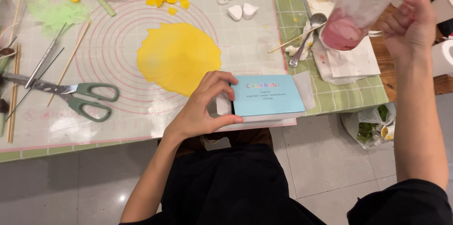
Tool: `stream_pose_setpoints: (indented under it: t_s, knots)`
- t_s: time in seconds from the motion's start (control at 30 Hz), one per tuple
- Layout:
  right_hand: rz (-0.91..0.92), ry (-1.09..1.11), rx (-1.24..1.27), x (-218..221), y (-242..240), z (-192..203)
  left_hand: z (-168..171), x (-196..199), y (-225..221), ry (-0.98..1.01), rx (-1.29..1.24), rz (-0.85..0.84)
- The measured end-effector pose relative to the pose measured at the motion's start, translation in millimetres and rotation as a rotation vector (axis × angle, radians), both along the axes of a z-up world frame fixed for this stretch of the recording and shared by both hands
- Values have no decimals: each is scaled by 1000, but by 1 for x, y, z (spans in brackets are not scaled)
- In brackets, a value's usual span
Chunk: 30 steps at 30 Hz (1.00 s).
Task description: Adding liquid colorant to a pitcher of melted wax and stirring it.
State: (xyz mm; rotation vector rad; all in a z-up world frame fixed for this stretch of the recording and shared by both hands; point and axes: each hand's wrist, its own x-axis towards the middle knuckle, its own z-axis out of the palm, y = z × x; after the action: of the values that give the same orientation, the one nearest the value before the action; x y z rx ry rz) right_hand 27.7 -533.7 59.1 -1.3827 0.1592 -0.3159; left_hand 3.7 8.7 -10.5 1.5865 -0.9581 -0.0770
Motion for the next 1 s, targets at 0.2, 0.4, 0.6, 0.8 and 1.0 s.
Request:
stream_pose_setpoints:
  t_s: [0.2,0.4,0.6,0.8,1.0]
  knots:
    - [-232,-117,96,-24,-37,-19,1,2,0,-26,19,-2]
    - [-411,-185,183,-30,-67,-70,4,1,-1,-23,46,6]
    - [-447,-297,242,-20,-50,-105,7,0,-1,-16,71,13]
    - [-362,-387,188,-29,-33,-111,8,-1,0,-25,81,21]
    - [-419,-369,-95,-40,-38,-109,38,-1,3,-116,149,31]
